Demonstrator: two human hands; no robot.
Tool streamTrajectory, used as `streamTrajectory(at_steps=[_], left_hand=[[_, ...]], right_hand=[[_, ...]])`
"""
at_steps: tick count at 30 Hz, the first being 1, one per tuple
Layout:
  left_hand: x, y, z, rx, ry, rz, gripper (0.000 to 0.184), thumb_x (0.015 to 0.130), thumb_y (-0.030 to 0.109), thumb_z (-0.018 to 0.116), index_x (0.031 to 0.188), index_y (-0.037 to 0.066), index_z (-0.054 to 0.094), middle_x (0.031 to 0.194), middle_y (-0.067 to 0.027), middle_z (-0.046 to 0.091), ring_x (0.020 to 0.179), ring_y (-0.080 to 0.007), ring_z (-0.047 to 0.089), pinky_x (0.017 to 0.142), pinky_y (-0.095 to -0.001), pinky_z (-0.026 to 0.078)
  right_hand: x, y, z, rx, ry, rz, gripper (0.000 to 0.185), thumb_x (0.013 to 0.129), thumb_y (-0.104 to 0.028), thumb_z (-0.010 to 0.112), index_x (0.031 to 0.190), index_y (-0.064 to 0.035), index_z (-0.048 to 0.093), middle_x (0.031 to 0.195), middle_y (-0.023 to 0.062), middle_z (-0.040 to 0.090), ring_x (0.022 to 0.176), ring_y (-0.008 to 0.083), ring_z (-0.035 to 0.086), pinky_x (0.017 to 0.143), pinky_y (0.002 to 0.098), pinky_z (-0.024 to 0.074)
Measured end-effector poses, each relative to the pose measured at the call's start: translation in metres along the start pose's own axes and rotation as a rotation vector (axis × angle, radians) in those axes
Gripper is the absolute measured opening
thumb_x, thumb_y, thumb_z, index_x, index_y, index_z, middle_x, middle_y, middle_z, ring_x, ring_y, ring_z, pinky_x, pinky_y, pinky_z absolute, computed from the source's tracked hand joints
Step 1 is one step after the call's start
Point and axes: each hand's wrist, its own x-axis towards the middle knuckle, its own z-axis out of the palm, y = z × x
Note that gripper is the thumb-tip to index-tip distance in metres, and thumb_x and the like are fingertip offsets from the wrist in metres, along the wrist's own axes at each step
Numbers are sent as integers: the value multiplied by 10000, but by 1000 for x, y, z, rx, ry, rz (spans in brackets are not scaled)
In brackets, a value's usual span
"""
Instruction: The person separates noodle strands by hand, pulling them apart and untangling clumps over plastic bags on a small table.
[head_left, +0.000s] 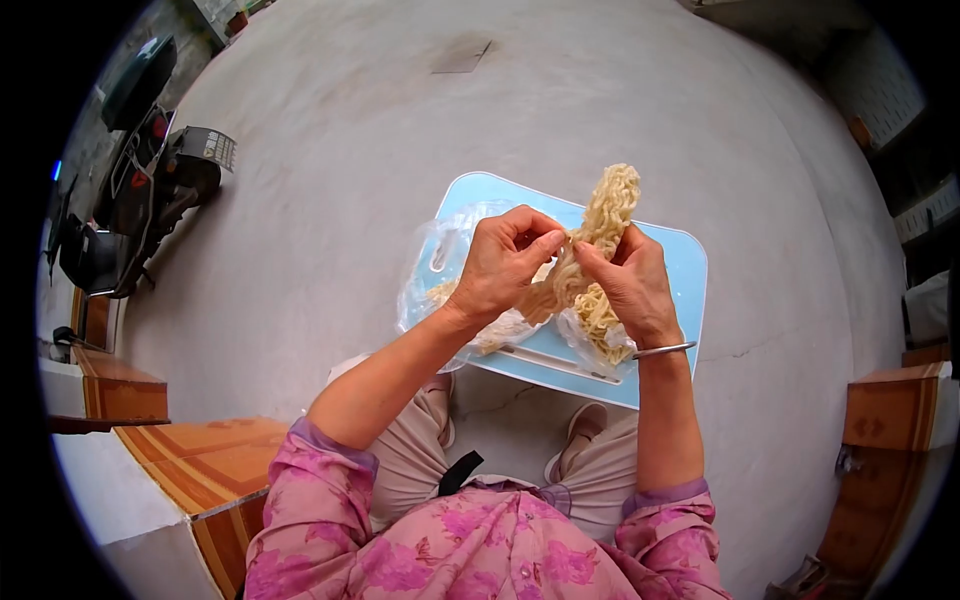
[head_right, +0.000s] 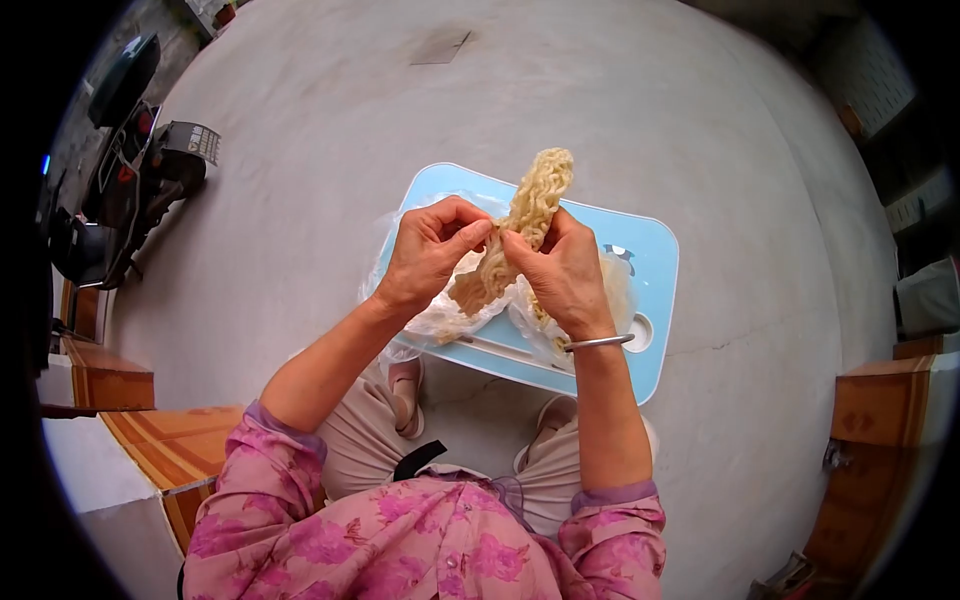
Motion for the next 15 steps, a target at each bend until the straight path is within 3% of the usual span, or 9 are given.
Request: streamTrajectory(at_steps=[6,11,12,14,15], left_hand=[[8,8,-13,-409,163,-31,128,943,140,539,937,18,576,894,-54,625,833,-135,593,804,-278,484],[7,14,-29,-857,-75,-225,135,955,143,470,848,62,485,752,14,451,680,-99,434,641,-223,395],[8,25,-34,-874,-9,-207,150,942,133,472,807,74,447,708,34,329,623,-89,309,565,-220,302],[14,39,-66,-932,-24,-93,129,944,109,450,824,63,442,705,28,322,611,-91,281,539,-234,273],[16,45,-82,-964,71,-12,118,946,94,439,834,57,439,703,23,320,610,-90,270,534,-240,265]], right_hand=[[8,1,-7,-202,154,-52,209,774,-102,581,904,62,584,739,71,610,660,106,560,607,263,474],[11,9,-13,-354,268,-100,152,813,-109,547,876,25,582,684,55,583,605,107,535,563,269,457],[16,13,-27,-394,316,-116,136,827,-104,538,874,15,583,674,45,574,593,104,526,550,268,450],[30,31,-78,-333,455,-150,123,883,-89,508,878,7,584,650,9,550,560,82,509,501,265,442],[30,28,-96,-335,566,-153,125,891,-90,510,866,5,587,648,8,550,548,83,514,479,262,435]])
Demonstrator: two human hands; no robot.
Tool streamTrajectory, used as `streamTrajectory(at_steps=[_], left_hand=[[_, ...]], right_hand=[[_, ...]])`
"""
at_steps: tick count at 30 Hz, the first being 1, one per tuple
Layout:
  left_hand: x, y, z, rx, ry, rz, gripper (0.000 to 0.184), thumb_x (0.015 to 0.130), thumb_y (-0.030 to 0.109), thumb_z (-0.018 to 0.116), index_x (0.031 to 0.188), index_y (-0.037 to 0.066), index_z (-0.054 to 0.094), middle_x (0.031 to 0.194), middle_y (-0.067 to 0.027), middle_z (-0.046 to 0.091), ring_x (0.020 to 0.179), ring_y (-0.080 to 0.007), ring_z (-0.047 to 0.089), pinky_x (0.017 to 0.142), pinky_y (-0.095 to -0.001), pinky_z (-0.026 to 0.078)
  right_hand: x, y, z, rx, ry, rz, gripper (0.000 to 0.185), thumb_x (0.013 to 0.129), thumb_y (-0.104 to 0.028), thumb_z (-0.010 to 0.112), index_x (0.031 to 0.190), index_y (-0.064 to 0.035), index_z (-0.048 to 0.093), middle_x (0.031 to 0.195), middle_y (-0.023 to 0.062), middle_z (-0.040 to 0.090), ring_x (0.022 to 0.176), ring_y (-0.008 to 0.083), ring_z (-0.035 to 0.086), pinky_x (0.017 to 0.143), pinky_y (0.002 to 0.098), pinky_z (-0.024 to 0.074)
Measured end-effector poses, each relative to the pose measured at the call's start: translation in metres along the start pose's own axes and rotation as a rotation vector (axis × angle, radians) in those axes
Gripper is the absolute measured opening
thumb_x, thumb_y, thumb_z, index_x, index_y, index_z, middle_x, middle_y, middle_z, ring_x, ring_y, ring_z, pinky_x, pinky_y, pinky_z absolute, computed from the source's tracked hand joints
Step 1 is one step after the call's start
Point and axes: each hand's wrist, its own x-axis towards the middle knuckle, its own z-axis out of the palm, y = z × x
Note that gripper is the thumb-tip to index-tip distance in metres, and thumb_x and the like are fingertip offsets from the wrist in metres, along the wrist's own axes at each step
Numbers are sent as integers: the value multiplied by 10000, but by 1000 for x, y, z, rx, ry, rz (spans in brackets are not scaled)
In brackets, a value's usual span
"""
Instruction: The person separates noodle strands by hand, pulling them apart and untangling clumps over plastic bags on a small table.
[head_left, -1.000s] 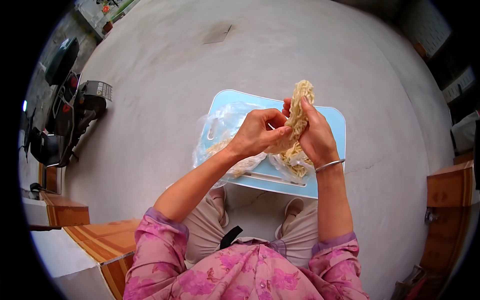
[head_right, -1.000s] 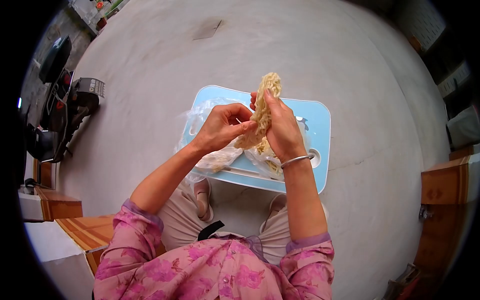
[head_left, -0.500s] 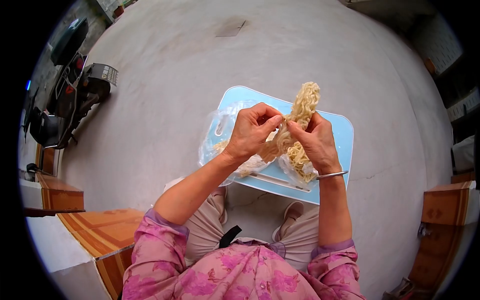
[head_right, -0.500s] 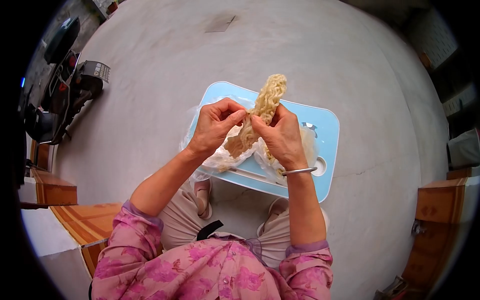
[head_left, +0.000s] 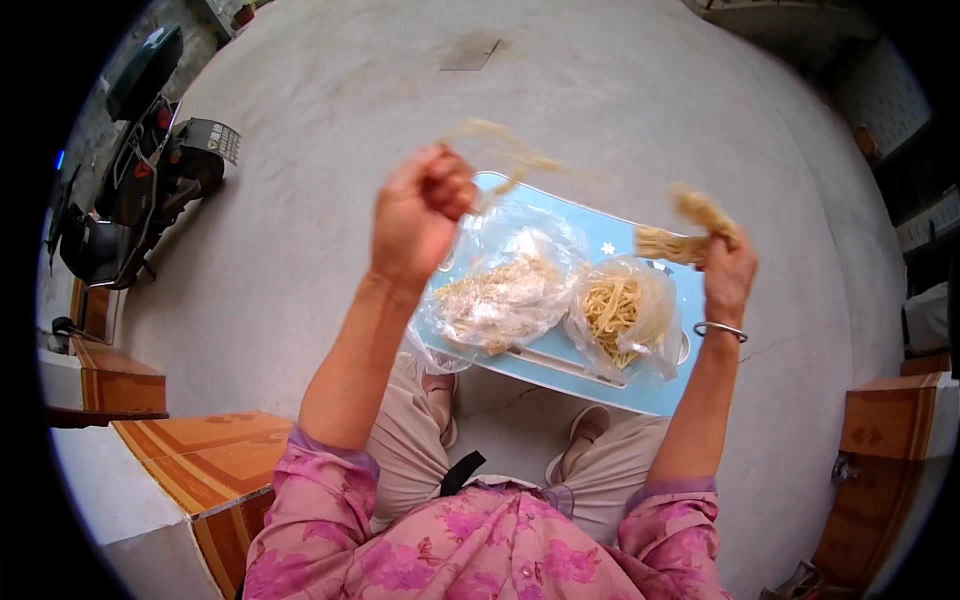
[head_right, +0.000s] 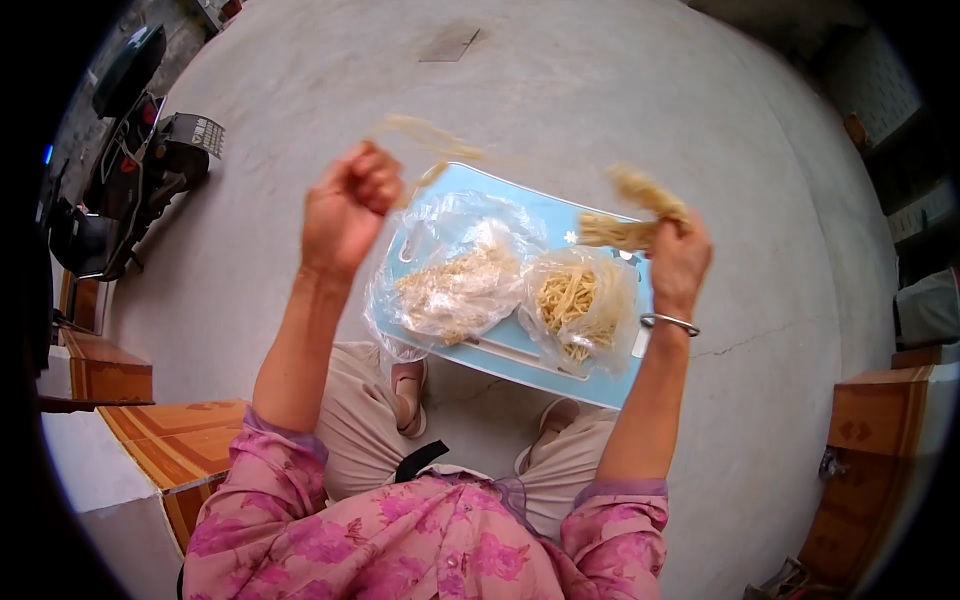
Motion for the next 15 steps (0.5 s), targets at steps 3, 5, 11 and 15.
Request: streamTrajectory(at_steps=[3,5,11,15], left_hand=[[-1,43,0,86,105,330,100,949,57,408,852,36,424,696,10,297,613,-92,238,524,-259,241],[1,38,-11,197,54,243,81,959,90,432,927,36,484,757,-13,432,660,-96,384,576,-237,345],[-15,-34,1,414,41,-93,163,940,139,543,1014,20,625,1007,-93,637,911,-152,594,800,-283,502],[-20,-55,-4,428,30,-217,165,906,109,600,1016,1,659,1029,-103,658,916,-170,625,808,-309,532]], right_hand=[[17,10,-37,163,218,132,133,880,-119,560,915,8,582,703,8,553,577,88,524,502,251,441],[15,16,-40,363,65,185,144,869,-129,576,916,7,583,765,23,570,649,96,547,555,251,465],[-40,-33,35,990,-545,455,170,843,-92,536,955,36,547,913,100,554,812,191,565,890,443,515],[-68,-53,68,903,-666,553,289,812,-105,715,1028,46,595,964,78,605,883,158,604,851,378,547]])
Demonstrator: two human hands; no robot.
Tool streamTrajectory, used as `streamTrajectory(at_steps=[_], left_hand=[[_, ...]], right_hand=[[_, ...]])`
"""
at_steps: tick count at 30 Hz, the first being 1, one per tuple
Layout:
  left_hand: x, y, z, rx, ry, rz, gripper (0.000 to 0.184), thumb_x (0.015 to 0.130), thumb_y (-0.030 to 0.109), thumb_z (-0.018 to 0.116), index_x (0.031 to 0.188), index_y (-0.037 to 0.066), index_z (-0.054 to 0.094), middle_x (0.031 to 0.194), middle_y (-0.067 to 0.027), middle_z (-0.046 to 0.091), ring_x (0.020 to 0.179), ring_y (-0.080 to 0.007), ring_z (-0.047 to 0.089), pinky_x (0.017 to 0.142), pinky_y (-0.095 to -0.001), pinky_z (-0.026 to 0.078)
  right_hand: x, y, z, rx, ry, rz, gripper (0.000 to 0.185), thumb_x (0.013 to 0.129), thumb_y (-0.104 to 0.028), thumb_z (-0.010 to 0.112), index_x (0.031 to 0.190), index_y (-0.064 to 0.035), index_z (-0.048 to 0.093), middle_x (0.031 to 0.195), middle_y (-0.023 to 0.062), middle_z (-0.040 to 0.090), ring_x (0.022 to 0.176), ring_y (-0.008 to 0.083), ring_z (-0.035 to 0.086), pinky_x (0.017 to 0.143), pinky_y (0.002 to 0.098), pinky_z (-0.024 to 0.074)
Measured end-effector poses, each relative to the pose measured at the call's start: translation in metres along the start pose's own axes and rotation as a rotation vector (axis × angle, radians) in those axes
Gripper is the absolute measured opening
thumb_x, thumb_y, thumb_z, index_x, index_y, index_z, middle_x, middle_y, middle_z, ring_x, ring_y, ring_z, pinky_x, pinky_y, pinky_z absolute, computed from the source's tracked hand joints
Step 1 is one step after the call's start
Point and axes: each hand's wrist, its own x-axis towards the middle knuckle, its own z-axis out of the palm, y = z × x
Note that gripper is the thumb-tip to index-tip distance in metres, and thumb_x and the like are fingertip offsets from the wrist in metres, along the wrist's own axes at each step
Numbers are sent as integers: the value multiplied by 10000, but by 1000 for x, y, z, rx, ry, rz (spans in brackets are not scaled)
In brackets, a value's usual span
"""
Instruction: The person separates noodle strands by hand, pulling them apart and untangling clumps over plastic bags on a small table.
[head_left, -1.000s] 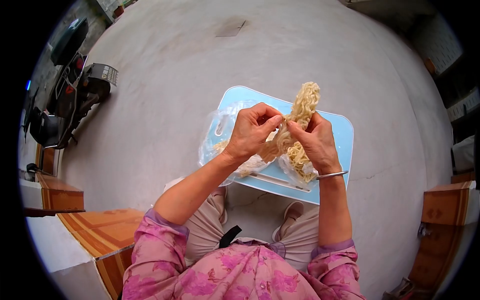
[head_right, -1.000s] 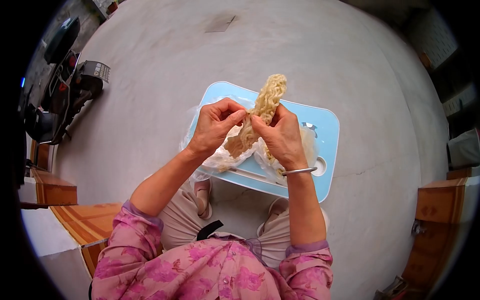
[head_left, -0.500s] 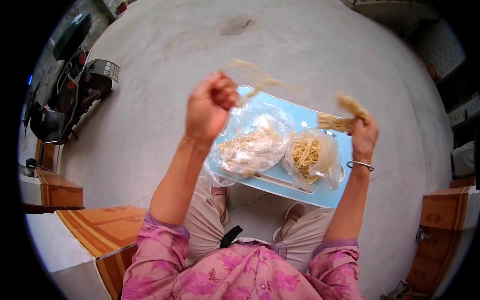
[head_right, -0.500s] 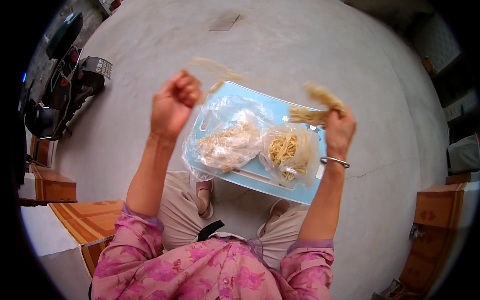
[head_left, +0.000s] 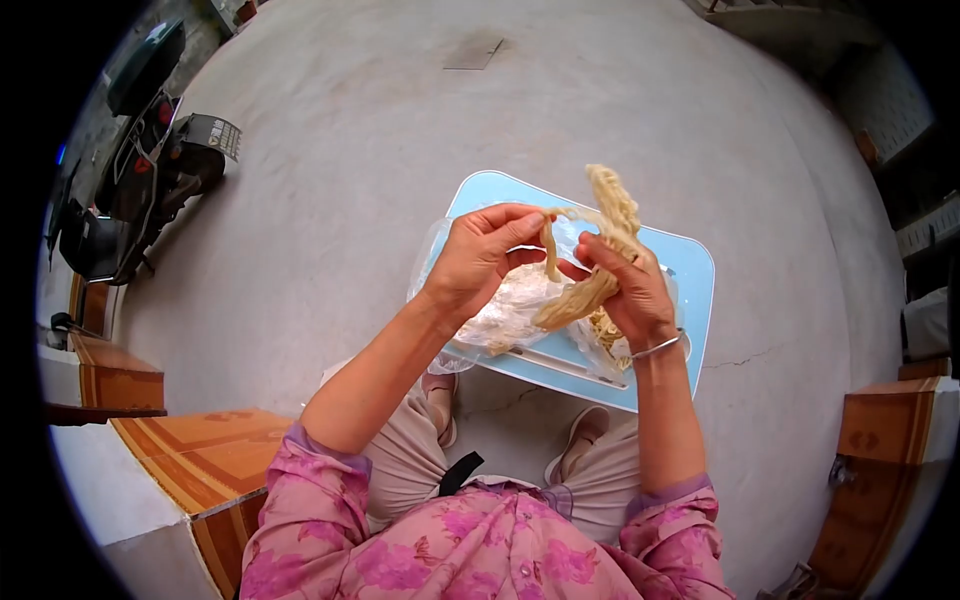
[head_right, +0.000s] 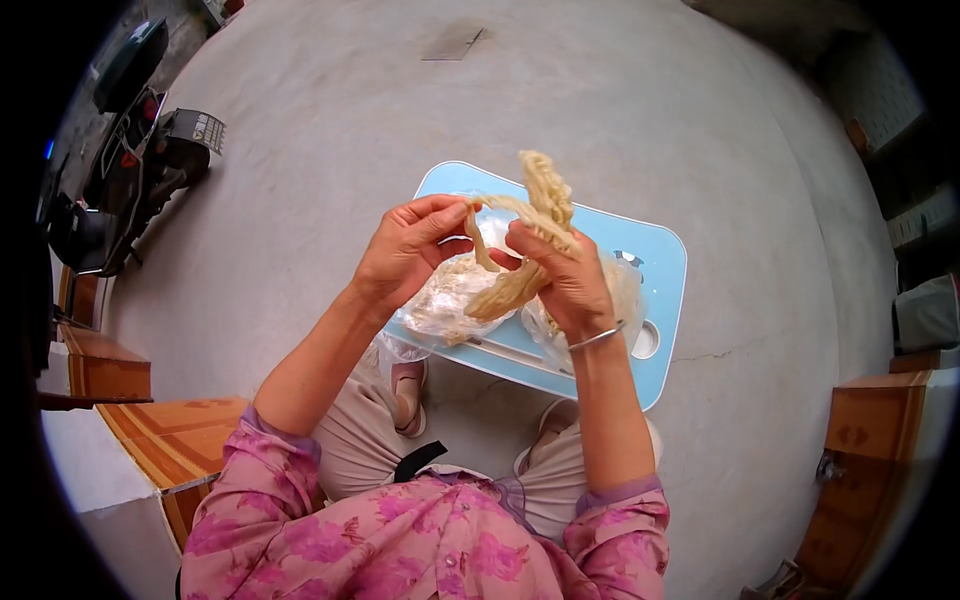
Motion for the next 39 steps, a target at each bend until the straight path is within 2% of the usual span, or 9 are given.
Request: streamTrajectory(at_steps=[6,14,20,25,27,30,32,36,39], left_hand=[[-3,-12,8,233,-24,22,168,878,65,627,1012,-33,655,928,-90,677,829,-141,637,758,-279,536],[0,-12,0,536,-55,-22,67,805,-2,621,866,-26,635,794,-55,638,700,-103,590,652,-241,497],[10,43,-43,-258,125,99,37,810,-5,550,845,-8,561,772,-73,561,718,-160,544,712,-290,500],[11,70,-71,-397,104,334,31,817,28,554,816,1,568,761,-89,559,756,-202,555,736,-316,503],[8,76,-68,-354,234,393,45,828,42,555,806,5,566,781,-96,568,750,-206,556,736,-319,502],[6,50,-43,-185,221,200,65,851,70,567,849,6,560,818,-99,580,721,-208,553,726,-319,506],[14,25,-50,-253,28,-36,75,881,96,574,897,25,556,855,-94,589,689,-173,547,676,-286,501],[7,-2,-14,49,16,-149,91,906,131,596,897,50,555,865,-64,589,572,-48,409,495,-182,341],[0,-5,3,68,-160,-300,216,937,231,577,840,40,608,688,5,530,477,-32,293,446,-196,260]], right_hand=[[-4,10,9,-218,85,-119,307,779,-96,758,1028,10,613,888,42,667,794,115,626,724,244,509],[-8,2,3,-523,60,-199,190,756,-62,736,902,9,638,813,30,662,732,86,597,653,236,484],[0,-38,-57,-1158,526,-439,192,765,-151,667,784,34,619,634,34,604,559,99,561,523,262,458],[-12,-71,-97,-950,829,-462,159,774,-108,681,810,32,616,671,54,614,570,125,572,542,263,474],[-16,-73,-92,-696,700,-455,151,783,-91,687,834,29,611,714,70,621,616,136,587,561,263,484],[-16,-69,-82,-423,455,-349,149,807,-65,684,889,17,591,793,83,623,678,145,592,610,258,503],[-14,-61,-62,-353,316,-279,146,822,-59,672,915,4,579,805,78,618,651,137,568,613,250,493],[-10,-43,-35,-325,233,-164,155,809,-65,690,883,14,579,793,87,628,704,154,627,663,266,536],[-9,-33,-23,-385,169,-110,141,808,-53,681,876,19,581,798,88,632,701,155,637,673,269,544]])
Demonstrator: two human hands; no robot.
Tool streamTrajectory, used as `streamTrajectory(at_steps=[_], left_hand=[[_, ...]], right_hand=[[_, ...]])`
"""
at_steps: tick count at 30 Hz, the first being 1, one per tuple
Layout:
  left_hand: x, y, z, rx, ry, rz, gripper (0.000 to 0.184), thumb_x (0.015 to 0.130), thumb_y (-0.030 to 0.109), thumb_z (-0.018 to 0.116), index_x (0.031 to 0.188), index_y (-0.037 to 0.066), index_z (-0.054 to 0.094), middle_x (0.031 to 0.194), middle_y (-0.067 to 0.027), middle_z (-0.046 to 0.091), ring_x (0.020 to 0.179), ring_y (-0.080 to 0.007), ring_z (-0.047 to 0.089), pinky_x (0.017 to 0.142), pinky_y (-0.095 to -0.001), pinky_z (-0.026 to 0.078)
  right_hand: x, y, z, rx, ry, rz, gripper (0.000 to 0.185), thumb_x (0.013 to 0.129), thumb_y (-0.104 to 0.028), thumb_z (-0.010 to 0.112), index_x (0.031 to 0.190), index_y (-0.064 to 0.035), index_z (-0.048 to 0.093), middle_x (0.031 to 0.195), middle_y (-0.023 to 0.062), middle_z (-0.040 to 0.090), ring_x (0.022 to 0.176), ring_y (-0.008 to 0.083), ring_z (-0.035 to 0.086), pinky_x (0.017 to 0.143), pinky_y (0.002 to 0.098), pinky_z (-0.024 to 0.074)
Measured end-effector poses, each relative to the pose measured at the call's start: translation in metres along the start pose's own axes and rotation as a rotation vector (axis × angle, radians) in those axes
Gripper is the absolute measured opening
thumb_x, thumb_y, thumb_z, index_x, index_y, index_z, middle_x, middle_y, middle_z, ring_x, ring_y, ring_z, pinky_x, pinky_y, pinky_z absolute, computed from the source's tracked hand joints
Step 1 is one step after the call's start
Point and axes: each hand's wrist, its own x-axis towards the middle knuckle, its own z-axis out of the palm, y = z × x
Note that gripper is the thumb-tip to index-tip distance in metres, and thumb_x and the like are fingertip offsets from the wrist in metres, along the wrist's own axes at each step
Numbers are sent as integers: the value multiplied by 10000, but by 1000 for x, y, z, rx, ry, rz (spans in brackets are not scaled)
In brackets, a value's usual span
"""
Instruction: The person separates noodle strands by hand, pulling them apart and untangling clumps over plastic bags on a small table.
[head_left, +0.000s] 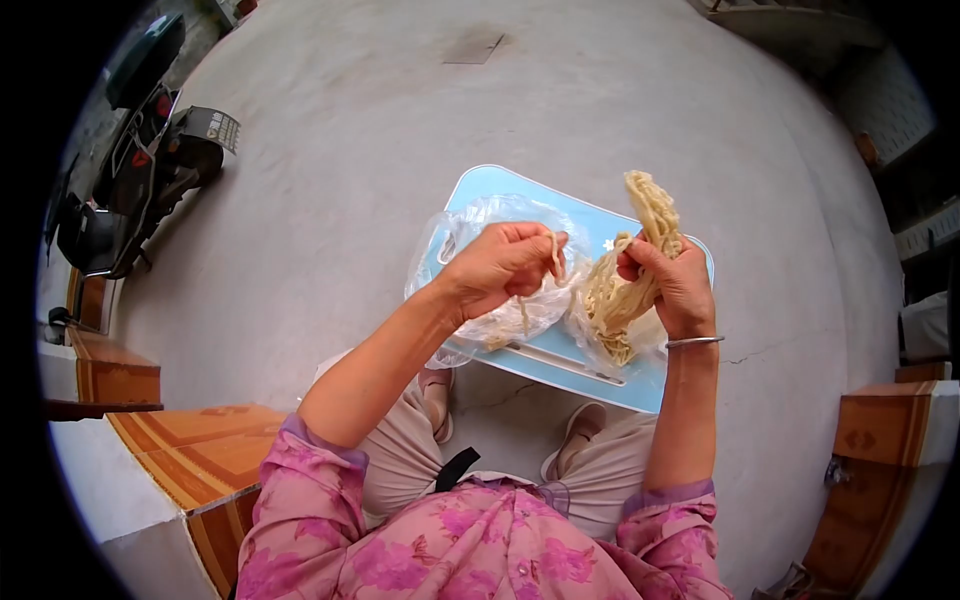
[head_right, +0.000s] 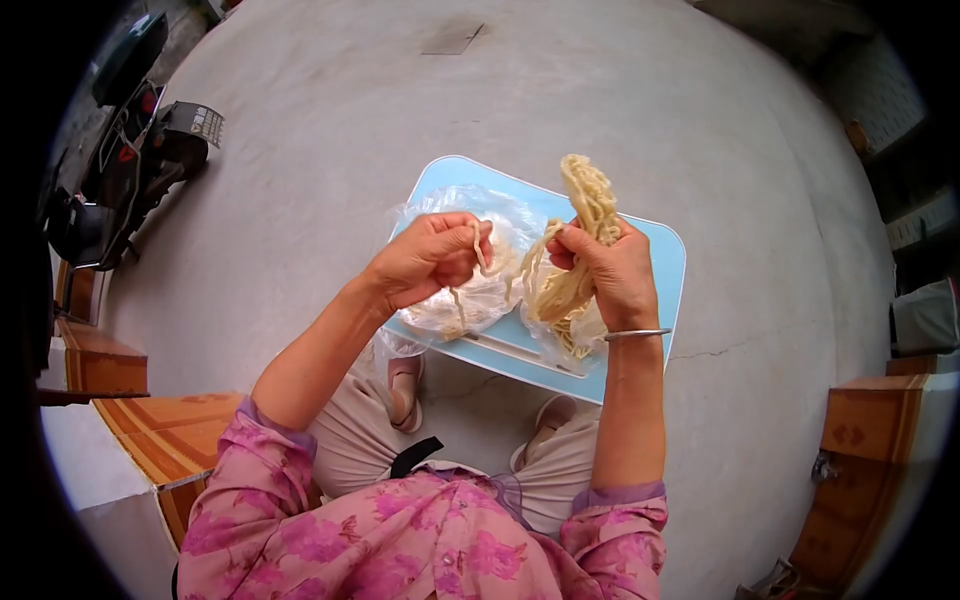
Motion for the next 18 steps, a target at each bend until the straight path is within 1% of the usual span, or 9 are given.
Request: streamTrajectory(at_steps=[1,2,5,8,11,14,17,18], left_hand=[[-1,-1,3,17,-50,-54,271,948,258,559,810,34,623,650,3,521,459,-38,278,441,-206,251],[-2,-1,7,16,-94,-108,357,962,288,530,750,19,630,638,-24,551,447,-45,267,436,-222,243],[-5,2,11,0,-182,-105,330,962,261,528,800,-10,625,676,-52,588,447,-44,274,433,-219,242],[1,-11,7,128,-150,-33,260,954,223,534,891,-9,634,696,-53,596,456,-37,287,435,-213,242],[1,-19,11,256,-69,24,213,941,202,549,975,11,636,721,-46,600,473,-28,308,439,-204,248],[4,-18,8,295,91,53,187,919,189,588,1003,33,647,717,-17,593,487,-22,326,442,-197,258],[4,-15,11,361,166,93,160,889,174,626,956,33,664,696,9,575,513,-18,365,456,-189,275],[4,-16,11,381,155,119,149,879,170,636,934,35,668,692,16,572,522,-17,375,461,-188,280]], right_hand=[[0,2,4,-20,-21,7,136,808,-51,679,872,19,582,798,88,633,698,153,637,676,269,545],[0,4,7,-66,-24,9,141,800,-54,688,869,22,591,781,84,635,673,141,631,650,259,545],[-3,2,16,-137,29,24,176,789,-72,714,879,28,601,766,77,636,648,128,623,613,246,541],[-4,2,18,-191,41,46,210,780,-89,736,895,32,608,763,68,637,630,118,620,589,234,538],[-3,4,17,-236,-10,93,229,782,-98,743,909,35,606,764,65,637,636,118,627,604,234,546],[-6,2,21,-173,-20,108,242,784,-100,743,923,38,601,773,71,640,639,120,631,605,236,548],[-8,1,24,-193,-31,128,248,787,-97,741,931,42,596,789,79,645,645,124,635,608,238,550],[-8,1,25,-183,-45,129,249,787,-96,742,933,43,596,793,80,645,650,125,637,611,239,551]])
